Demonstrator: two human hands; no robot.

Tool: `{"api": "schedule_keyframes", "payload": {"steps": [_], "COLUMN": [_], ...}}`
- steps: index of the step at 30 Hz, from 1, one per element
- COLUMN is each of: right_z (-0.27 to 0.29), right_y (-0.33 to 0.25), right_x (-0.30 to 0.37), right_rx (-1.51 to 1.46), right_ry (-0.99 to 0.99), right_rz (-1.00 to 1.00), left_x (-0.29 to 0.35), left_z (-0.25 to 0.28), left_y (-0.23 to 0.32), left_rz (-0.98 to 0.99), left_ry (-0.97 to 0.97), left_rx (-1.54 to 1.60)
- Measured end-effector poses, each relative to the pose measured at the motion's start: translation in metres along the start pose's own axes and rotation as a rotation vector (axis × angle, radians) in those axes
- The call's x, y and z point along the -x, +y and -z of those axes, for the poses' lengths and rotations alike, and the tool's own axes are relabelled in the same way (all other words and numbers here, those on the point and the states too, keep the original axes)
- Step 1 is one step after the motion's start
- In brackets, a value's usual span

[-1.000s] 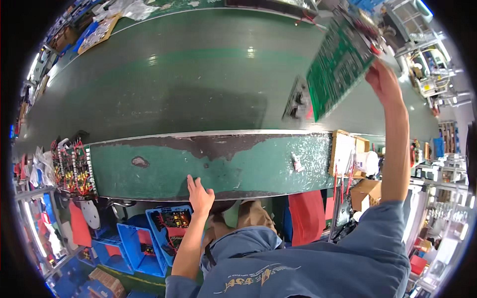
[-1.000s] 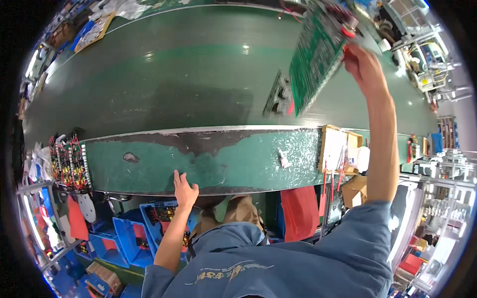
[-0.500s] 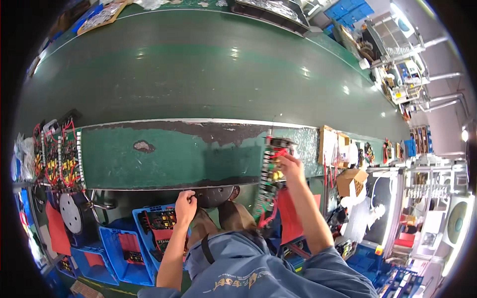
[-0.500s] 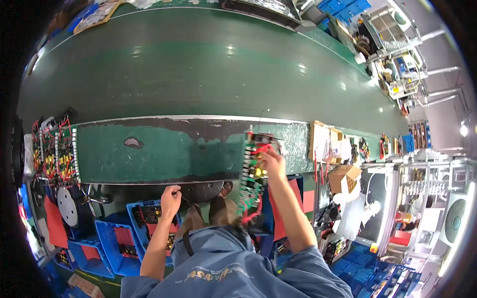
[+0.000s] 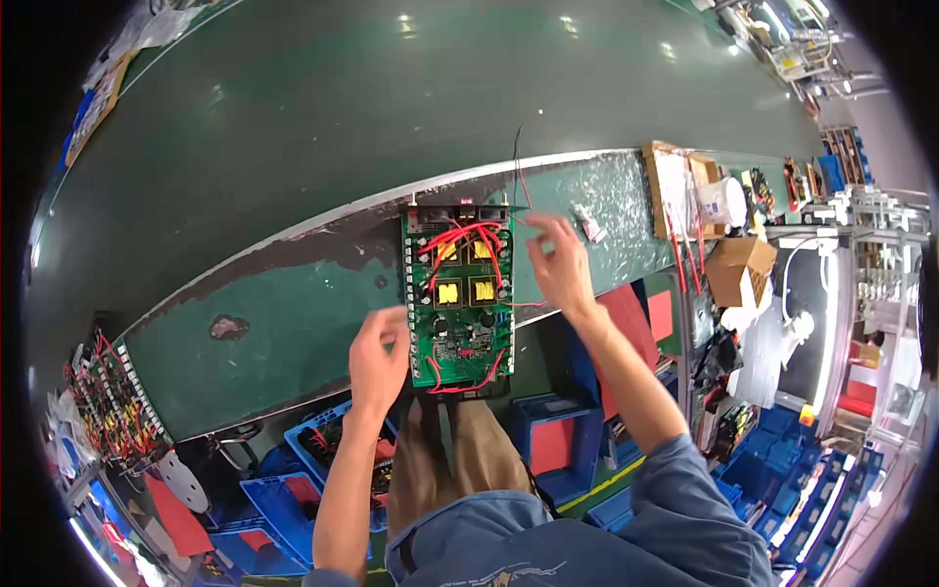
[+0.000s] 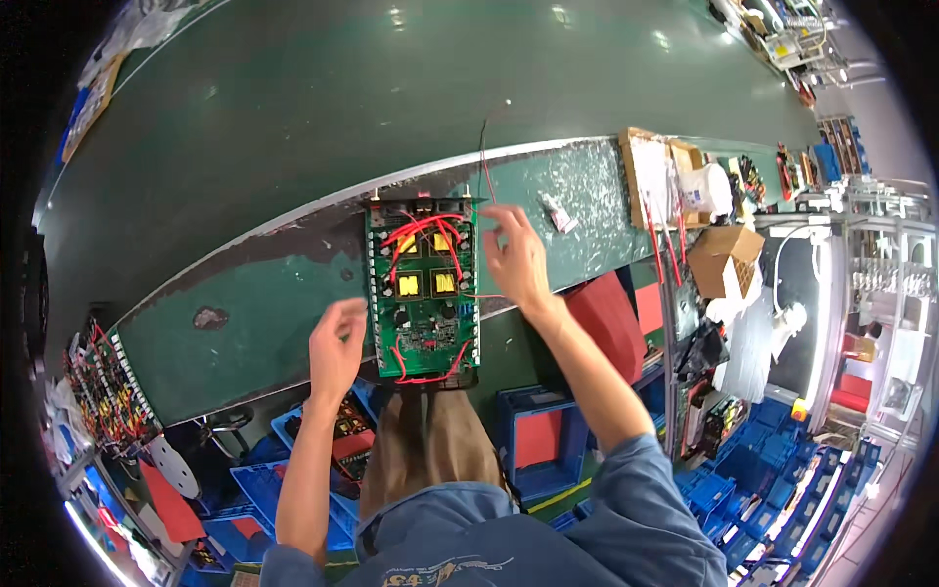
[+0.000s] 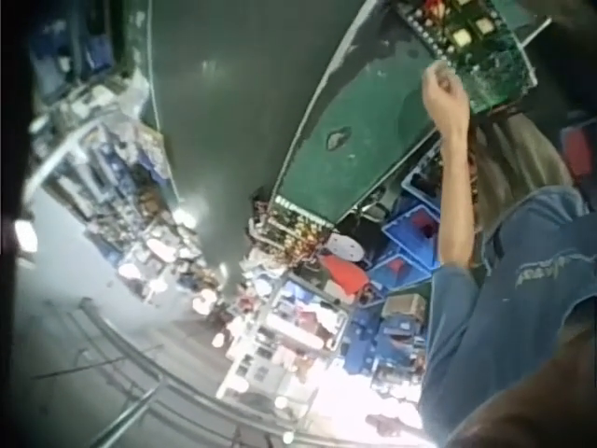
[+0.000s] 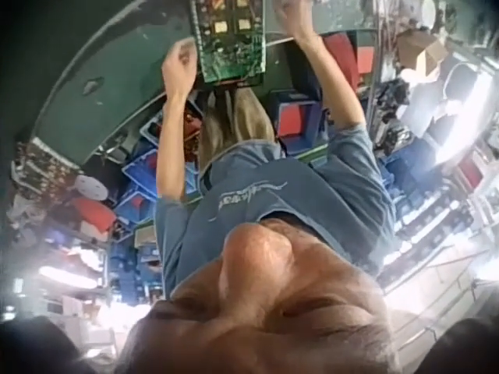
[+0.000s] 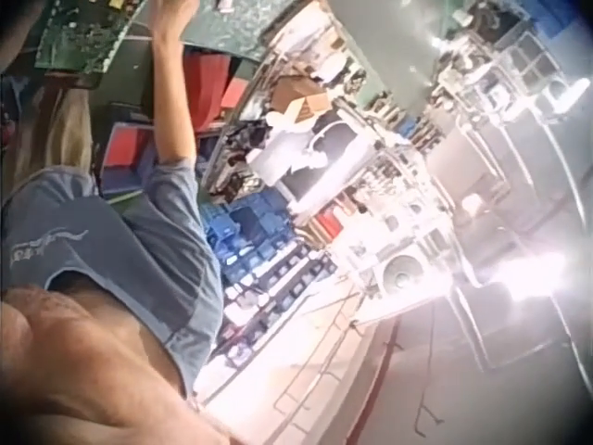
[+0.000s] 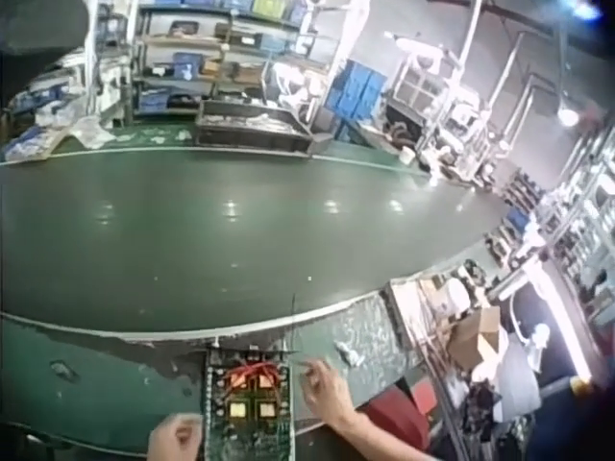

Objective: Assembling electronic circuit boards into housings by using a power screwdriver, connecting wires, and applying sealant.

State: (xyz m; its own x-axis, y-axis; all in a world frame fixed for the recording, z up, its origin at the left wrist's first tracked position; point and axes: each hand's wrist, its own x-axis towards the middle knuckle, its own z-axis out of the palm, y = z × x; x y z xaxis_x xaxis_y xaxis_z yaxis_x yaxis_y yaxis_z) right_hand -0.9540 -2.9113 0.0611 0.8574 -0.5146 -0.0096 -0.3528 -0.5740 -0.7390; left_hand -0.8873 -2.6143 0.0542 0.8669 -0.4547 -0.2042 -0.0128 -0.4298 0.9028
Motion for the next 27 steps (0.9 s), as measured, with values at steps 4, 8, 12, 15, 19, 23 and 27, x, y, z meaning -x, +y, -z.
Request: {"api": "schedule_keyframes", "payload": {"steps": [4, 8, 12, 15, 19, 23, 27], "right_z": [0.009, 0.009, 0.034, 0.051, 0.044, 0.041, 0.027], "right_y": [0.042, 0.059, 0.038, 0.001, 0.012, 0.017, 0.016], "right_x": [-0.038, -0.048, -0.011, 0.036, 0.105, 0.145, 0.152], "right_rx": [0.157, 0.438, 0.279, -0.174, -0.351, -0.505, -0.365], "right_ry": [-0.015, -0.141, -0.284, -0.515, -0.675, -0.993, -0.867], "right_rz": [0.354, 0.37, 0.307, -0.172, -0.309, -0.336, 0.016], "left_x": [-0.057, -0.096, -0.102, -0.082, -0.025, 0.024, 0.053], "left_z": [-0.049, -0.092, -0.112, -0.097, -0.077, -0.049, -0.039], "left_y": [0.04, 0.062, 0.052, 0.06, 0.051, 0.053, 0.03], "left_rz": [-0.02, 0.007, -0.031, 0.12, 0.342, 0.346, 0.333], "left_ry": [-0.038, 0.056, 0.14, 0.001, -0.323, -0.569, -0.644], "left_rx": [0.047, -0.248, -0.159, 0.306, 0.561, 0.272, 0.128]}}
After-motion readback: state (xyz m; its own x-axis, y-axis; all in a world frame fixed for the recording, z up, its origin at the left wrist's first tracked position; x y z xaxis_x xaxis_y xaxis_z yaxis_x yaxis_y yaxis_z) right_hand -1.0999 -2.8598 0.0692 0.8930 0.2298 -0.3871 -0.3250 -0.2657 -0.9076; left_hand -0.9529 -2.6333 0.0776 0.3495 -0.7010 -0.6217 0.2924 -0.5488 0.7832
